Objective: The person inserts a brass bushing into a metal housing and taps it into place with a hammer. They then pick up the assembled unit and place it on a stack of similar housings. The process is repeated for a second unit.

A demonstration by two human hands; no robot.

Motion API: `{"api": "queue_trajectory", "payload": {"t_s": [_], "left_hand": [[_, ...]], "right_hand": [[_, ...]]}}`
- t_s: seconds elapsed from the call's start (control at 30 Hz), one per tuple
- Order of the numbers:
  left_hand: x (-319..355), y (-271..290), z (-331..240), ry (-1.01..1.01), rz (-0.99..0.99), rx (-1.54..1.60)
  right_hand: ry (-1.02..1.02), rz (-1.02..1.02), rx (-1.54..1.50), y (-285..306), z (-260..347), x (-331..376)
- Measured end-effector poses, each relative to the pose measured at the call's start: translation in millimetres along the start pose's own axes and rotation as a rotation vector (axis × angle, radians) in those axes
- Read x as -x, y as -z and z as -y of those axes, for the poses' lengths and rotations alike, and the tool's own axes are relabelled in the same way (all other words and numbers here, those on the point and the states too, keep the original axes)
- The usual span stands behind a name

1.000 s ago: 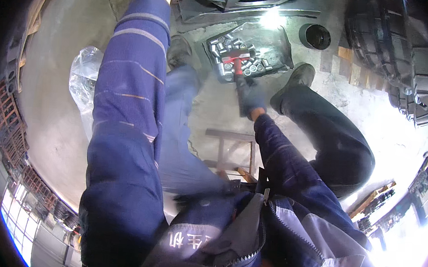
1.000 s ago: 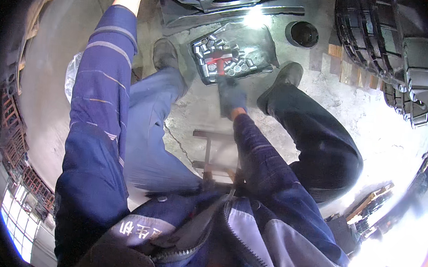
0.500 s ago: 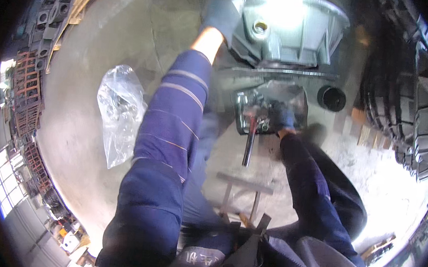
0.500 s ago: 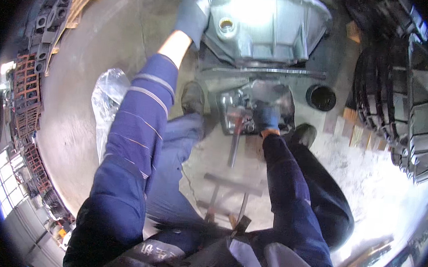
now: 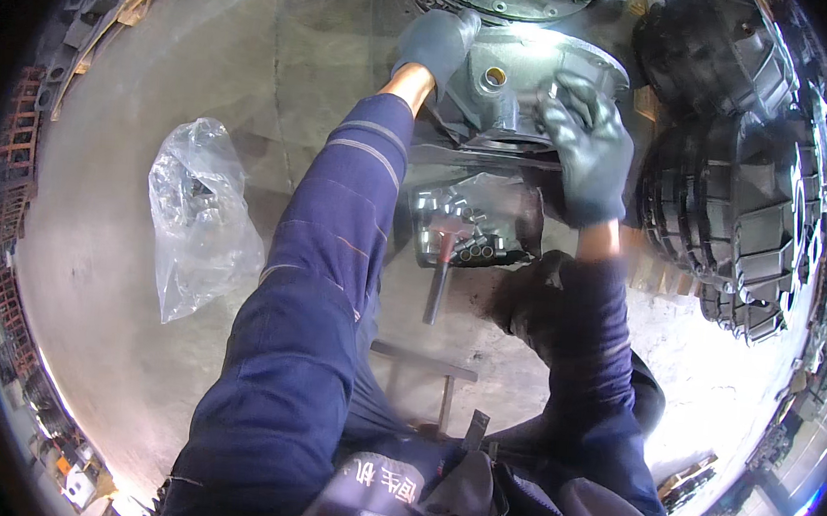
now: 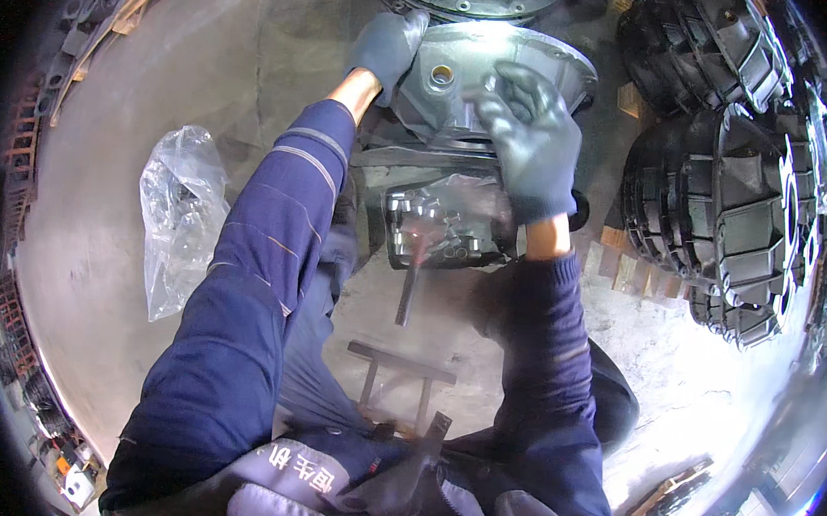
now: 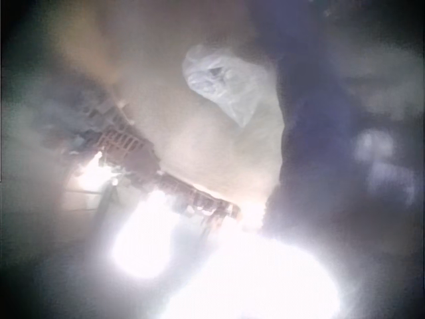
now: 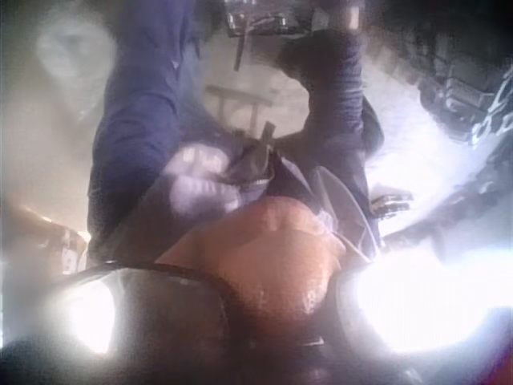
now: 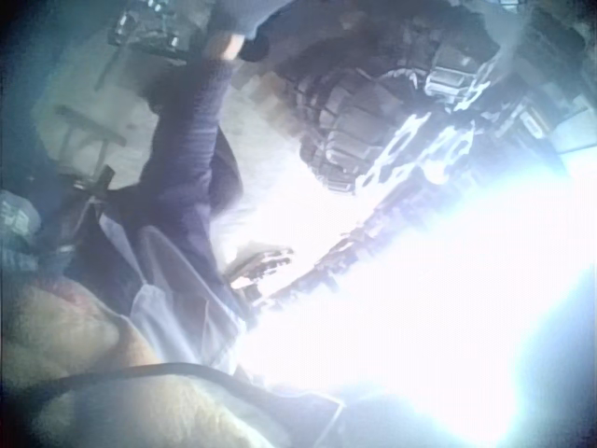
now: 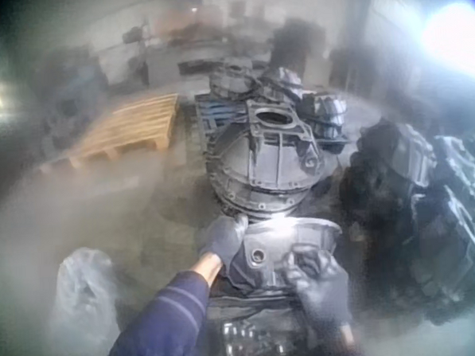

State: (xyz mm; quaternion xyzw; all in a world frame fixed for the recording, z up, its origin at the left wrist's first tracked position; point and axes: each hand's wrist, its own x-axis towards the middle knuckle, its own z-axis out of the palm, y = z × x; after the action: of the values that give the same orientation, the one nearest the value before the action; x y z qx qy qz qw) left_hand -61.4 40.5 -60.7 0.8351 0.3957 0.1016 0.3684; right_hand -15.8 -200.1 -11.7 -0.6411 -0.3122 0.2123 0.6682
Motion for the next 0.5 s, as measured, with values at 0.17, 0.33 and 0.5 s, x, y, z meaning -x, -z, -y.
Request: {"api": "queue_trajectory", "payload": {"t_s": [0.17, 0.33, 0.5], "left_hand": [[-2, -2, 4, 0.012, 0.013, 0.064], [-13, -12, 17, -0.068, -0.013, 0.043], [-20, -23, 26, -0.242, -0.108, 0.009]], "right_hand": [[-0.240, 0.138, -0.446, -21, -7, -42], [0.041, 0.223, 0.204, -31, -7, -51], [0.278, 0.095, 0.716, -21, -27, -18]]}}
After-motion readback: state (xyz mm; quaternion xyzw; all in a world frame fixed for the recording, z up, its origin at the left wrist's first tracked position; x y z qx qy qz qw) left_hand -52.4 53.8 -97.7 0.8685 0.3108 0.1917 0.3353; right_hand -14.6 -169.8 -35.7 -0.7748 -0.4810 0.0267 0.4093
